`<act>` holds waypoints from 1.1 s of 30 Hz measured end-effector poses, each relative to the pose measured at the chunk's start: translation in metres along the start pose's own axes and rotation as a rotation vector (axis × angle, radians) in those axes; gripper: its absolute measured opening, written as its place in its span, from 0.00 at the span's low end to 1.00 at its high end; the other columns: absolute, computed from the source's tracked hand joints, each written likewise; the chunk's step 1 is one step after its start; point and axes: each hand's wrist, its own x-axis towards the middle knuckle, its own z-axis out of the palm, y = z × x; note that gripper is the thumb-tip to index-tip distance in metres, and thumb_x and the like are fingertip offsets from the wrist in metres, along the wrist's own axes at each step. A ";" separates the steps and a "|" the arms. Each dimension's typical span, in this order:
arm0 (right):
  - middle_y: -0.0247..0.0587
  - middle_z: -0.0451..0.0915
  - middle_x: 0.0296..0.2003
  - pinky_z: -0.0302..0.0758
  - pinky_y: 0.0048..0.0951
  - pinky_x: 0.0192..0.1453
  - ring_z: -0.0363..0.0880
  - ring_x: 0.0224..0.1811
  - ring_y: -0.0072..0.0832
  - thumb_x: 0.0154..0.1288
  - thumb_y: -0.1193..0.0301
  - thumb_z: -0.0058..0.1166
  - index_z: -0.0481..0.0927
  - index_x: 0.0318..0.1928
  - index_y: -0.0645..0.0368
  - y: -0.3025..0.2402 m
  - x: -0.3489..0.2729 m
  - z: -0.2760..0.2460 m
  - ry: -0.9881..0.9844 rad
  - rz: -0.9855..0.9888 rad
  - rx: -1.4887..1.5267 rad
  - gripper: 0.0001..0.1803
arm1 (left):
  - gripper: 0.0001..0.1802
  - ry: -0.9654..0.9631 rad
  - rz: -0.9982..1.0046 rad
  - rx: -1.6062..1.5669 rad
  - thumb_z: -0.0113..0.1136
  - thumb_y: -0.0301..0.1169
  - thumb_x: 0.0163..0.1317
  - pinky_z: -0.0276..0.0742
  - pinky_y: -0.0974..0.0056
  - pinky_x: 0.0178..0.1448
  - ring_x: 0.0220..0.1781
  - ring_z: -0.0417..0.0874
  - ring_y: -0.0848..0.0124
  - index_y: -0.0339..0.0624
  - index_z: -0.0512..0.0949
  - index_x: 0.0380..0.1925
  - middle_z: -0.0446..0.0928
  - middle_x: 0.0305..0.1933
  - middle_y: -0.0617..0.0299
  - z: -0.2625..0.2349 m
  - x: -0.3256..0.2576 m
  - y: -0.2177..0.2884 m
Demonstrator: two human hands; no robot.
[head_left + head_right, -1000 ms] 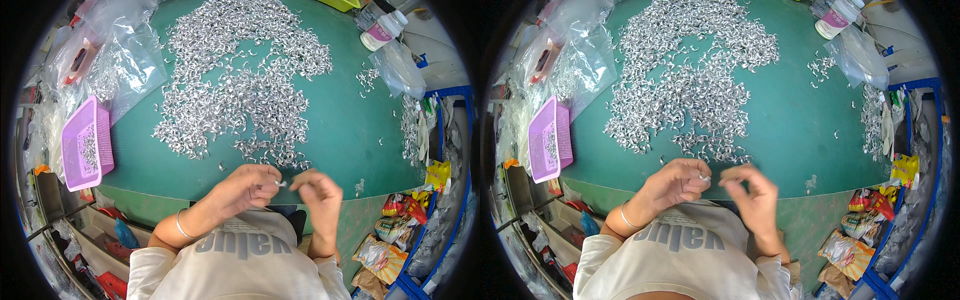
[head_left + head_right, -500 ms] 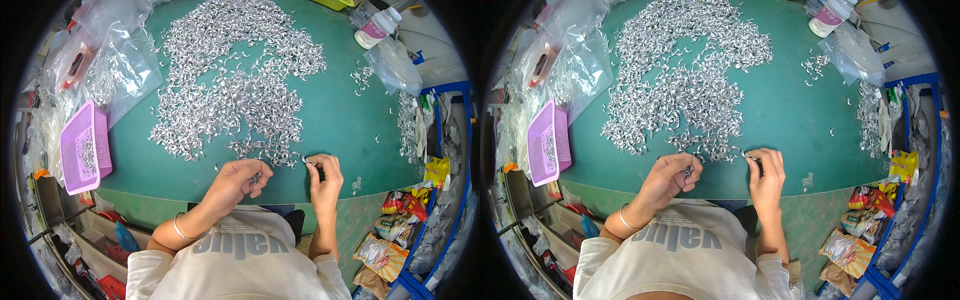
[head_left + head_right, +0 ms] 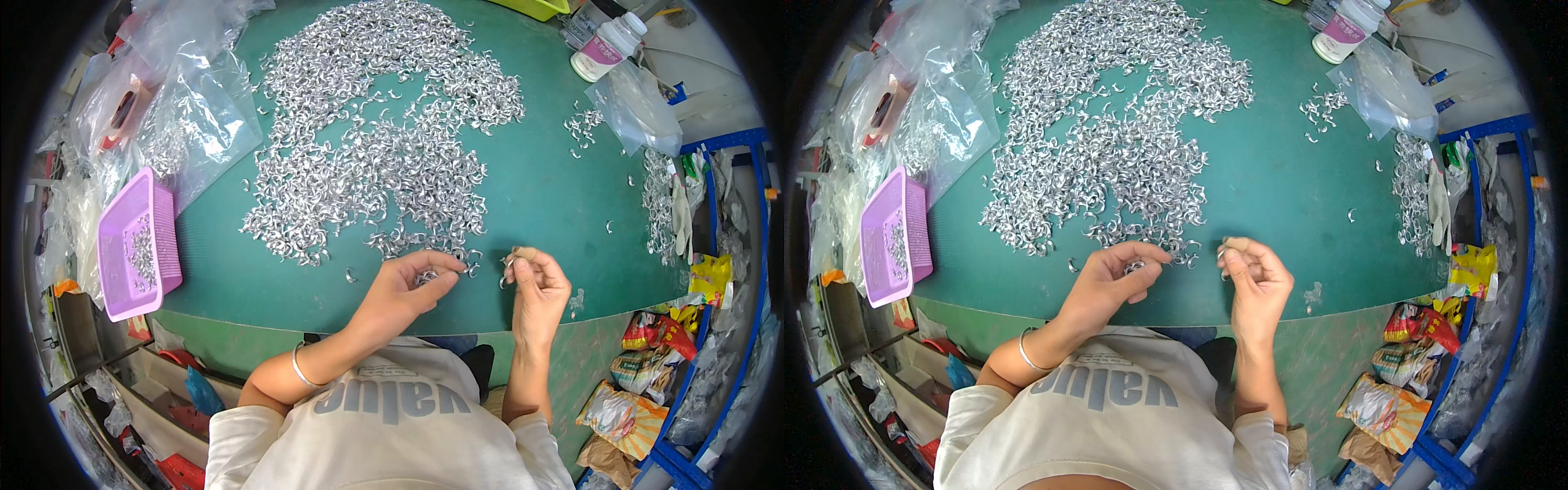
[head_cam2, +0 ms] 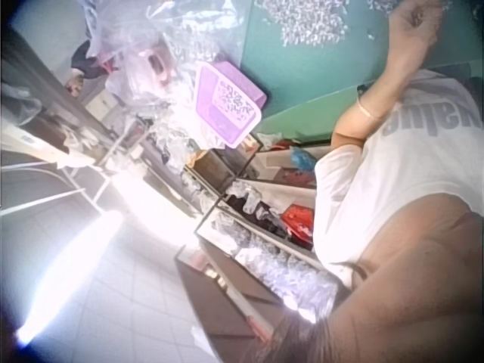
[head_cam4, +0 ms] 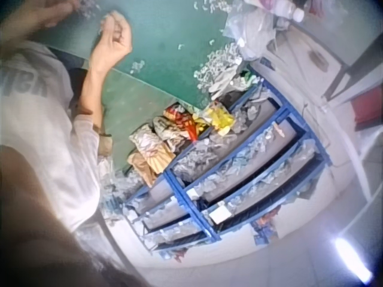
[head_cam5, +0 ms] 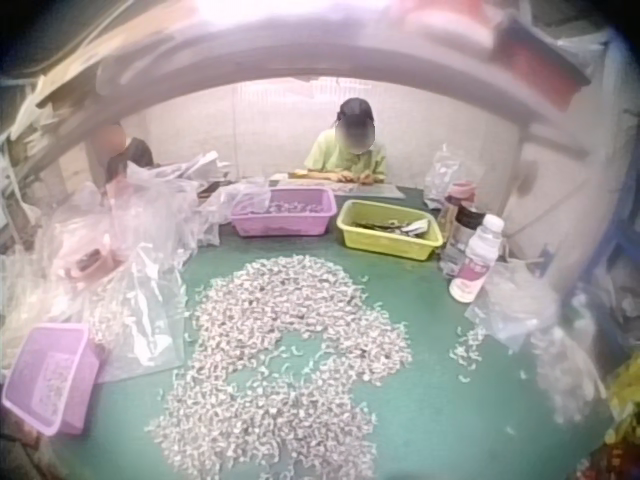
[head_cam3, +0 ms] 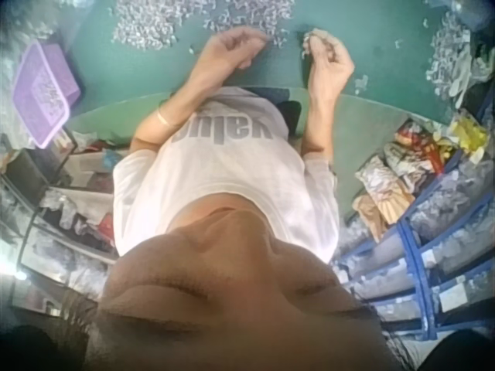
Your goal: The person picks up small curved metal components from a pile on the table and joins them together by hand before placing the assembled units into a pink tray.
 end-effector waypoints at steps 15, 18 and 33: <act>0.42 0.78 0.34 0.72 0.21 0.42 0.75 0.37 0.22 0.55 0.86 0.52 0.74 0.38 0.71 -0.016 -0.034 0.026 -0.169 0.077 0.093 0.09 | 0.11 0.127 0.566 0.432 0.64 0.17 0.45 0.57 0.75 0.24 0.22 0.63 0.81 0.38 0.81 0.31 0.68 0.22 0.67 0.010 -0.009 0.002; 0.41 0.78 0.34 0.72 0.21 0.42 0.75 0.37 0.22 0.55 0.87 0.51 0.76 0.37 0.71 -0.021 -0.034 0.027 -0.200 0.042 0.021 0.08 | 0.09 0.099 0.506 0.332 0.64 0.19 0.46 0.56 0.74 0.23 0.21 0.61 0.81 0.38 0.80 0.31 0.65 0.20 0.68 0.009 -0.010 0.006; 0.43 0.77 0.33 0.70 0.23 0.37 0.74 0.32 0.23 0.63 0.78 0.47 0.75 0.36 0.69 -0.022 -0.041 0.034 -0.198 0.151 0.383 0.06 | 0.03 0.068 0.472 0.272 0.62 0.19 0.48 0.56 0.76 0.23 0.21 0.64 0.83 0.35 0.81 0.25 0.73 0.22 0.65 0.015 -0.020 0.014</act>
